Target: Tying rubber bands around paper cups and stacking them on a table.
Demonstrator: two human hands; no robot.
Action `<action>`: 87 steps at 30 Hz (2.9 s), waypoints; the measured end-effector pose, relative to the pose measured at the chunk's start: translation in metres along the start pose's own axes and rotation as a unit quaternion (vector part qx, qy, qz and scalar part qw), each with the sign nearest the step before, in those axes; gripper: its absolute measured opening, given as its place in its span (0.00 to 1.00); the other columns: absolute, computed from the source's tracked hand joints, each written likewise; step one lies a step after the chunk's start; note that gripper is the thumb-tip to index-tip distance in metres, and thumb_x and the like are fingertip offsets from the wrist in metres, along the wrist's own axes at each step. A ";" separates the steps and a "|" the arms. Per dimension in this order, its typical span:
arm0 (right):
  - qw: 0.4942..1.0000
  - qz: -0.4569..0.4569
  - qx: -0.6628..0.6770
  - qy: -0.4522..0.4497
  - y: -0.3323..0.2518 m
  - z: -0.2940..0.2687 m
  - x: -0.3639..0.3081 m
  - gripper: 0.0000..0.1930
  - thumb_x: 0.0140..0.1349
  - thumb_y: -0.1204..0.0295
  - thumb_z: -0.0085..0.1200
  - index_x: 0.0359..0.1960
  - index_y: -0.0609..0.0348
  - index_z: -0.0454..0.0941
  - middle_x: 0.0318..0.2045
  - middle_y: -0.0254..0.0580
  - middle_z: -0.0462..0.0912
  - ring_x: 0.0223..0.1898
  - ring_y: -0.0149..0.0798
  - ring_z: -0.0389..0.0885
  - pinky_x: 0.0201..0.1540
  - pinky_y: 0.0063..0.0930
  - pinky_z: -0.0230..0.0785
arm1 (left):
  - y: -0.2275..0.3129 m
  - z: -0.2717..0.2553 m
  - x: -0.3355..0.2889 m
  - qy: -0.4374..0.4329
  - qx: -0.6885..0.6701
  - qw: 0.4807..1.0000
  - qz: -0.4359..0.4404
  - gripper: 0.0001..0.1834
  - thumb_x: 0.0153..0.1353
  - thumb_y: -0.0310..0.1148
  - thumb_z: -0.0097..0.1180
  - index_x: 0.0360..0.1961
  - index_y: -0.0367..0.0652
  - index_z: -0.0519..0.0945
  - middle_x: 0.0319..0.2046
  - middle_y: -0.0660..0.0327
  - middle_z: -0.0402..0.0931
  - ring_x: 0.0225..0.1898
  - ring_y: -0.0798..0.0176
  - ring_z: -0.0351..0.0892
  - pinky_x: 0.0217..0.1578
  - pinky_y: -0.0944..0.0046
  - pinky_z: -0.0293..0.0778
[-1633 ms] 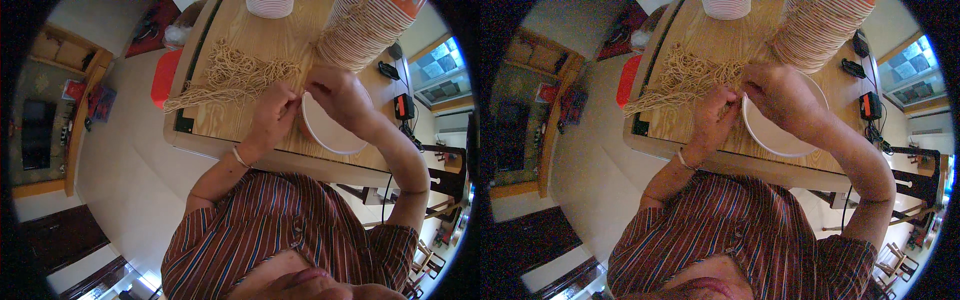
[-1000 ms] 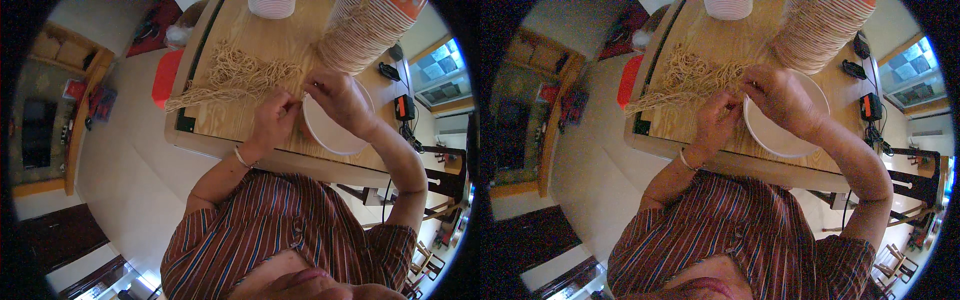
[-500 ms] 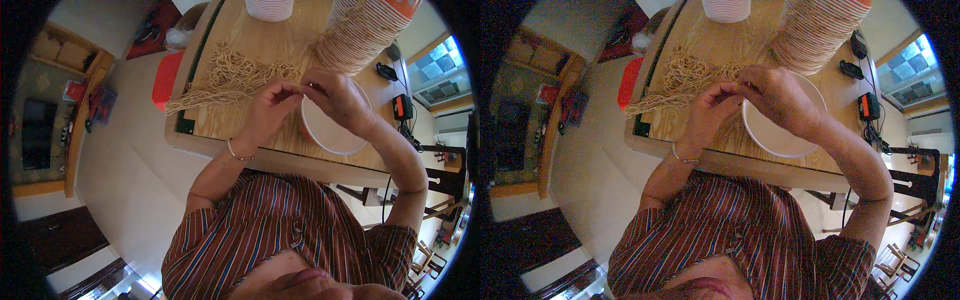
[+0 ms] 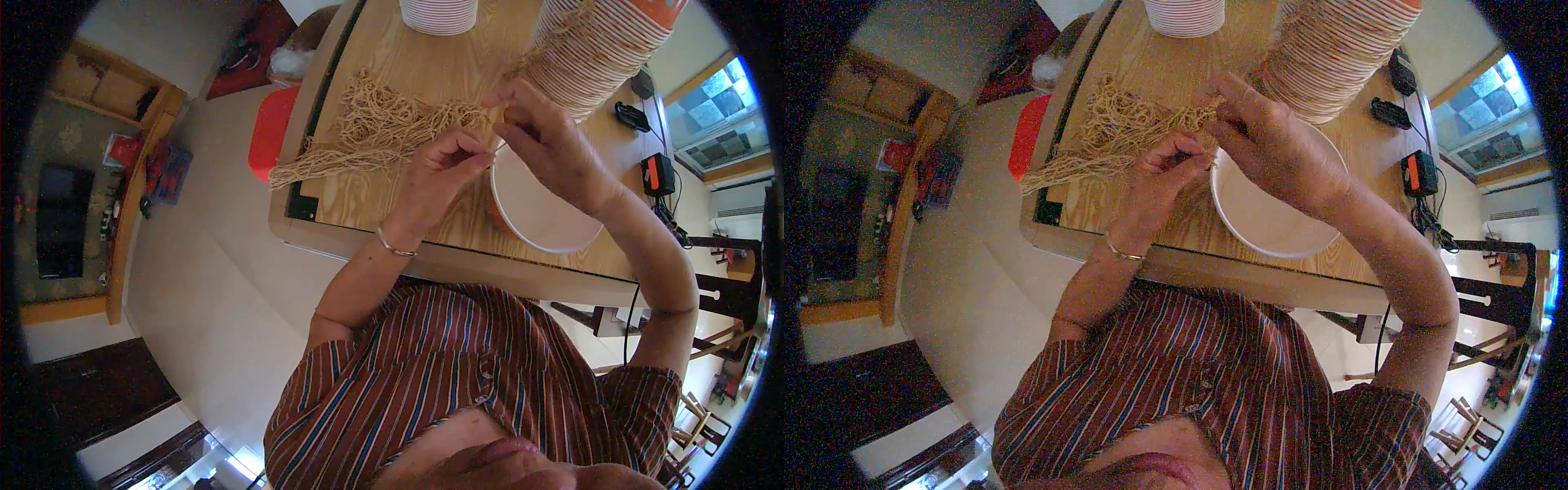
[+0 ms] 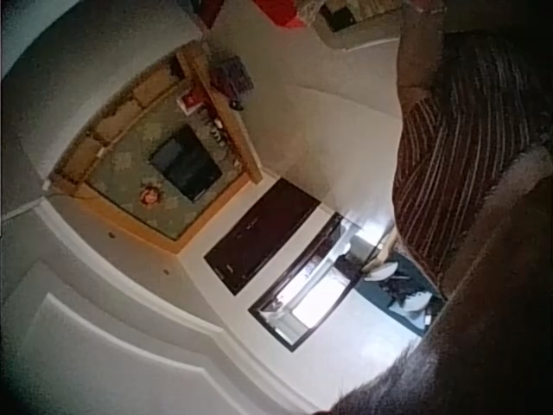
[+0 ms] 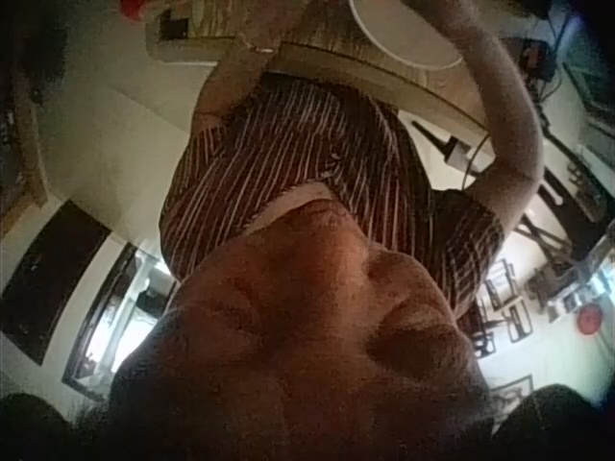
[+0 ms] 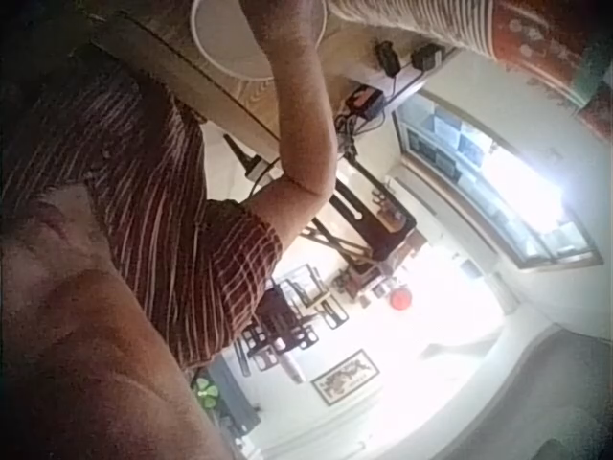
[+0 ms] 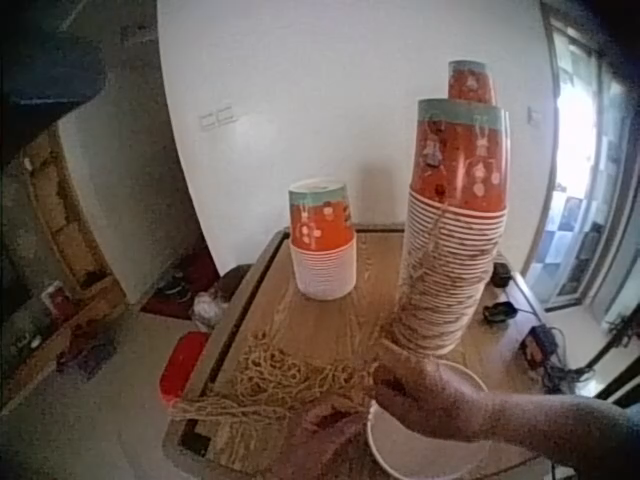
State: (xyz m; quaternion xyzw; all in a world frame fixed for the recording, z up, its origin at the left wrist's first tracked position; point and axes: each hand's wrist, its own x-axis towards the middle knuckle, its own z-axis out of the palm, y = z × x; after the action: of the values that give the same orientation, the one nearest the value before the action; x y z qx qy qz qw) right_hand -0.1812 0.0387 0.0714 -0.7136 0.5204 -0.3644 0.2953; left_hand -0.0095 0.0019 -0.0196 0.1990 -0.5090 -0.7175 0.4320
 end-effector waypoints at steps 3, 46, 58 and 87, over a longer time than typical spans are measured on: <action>0.999 -0.027 0.015 0.031 -0.003 0.001 0.000 0.13 0.66 0.81 0.45 0.52 0.57 0.67 0.23 0.26 0.61 0.24 0.22 0.57 0.26 0.17 0.53 | -0.004 -0.002 0.000 -0.003 0.033 0.999 0.018 0.04 0.59 0.20 0.59 0.32 0.39 0.77 0.35 0.68 0.72 0.39 0.75 0.71 0.43 0.73 0.69; 0.983 0.127 -0.115 -0.069 0.033 -0.109 -0.022 0.04 0.60 0.72 0.56 0.31 0.58 0.77 0.20 0.27 0.72 0.22 0.22 0.67 0.24 0.20 0.61 | 0.041 0.030 -0.014 0.054 0.505 0.860 0.044 0.06 0.59 0.24 0.55 0.38 0.38 0.77 0.24 0.59 0.78 0.25 0.68 0.78 0.28 0.65 0.74; 0.962 0.180 0.187 -0.089 0.121 -0.040 -0.044 0.10 0.59 0.72 0.58 0.41 0.62 0.83 0.31 0.34 0.83 0.34 0.24 0.78 0.36 0.23 0.73 | 0.036 0.016 -0.006 0.043 0.433 0.900 0.033 0.09 0.59 0.27 0.57 0.23 0.36 0.75 0.13 0.63 0.71 0.17 0.73 0.69 0.21 0.70 0.66; 0.962 0.127 -0.219 0.098 0.051 -0.055 -0.067 0.13 0.59 0.66 0.59 0.38 0.59 0.70 0.23 0.46 0.79 0.22 0.48 0.77 0.28 0.39 0.72 | 0.033 0.013 0.008 0.173 0.434 0.882 0.061 0.06 0.59 0.26 0.56 0.38 0.37 0.79 0.24 0.64 0.77 0.25 0.74 0.73 0.29 0.70 0.71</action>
State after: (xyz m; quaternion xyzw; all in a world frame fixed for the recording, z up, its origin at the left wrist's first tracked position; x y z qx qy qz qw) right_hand -0.2662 0.0858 0.0474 -0.6495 0.7004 -0.2690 0.1233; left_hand -0.0093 -0.0015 0.0165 0.4560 -0.6980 -0.3513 0.4260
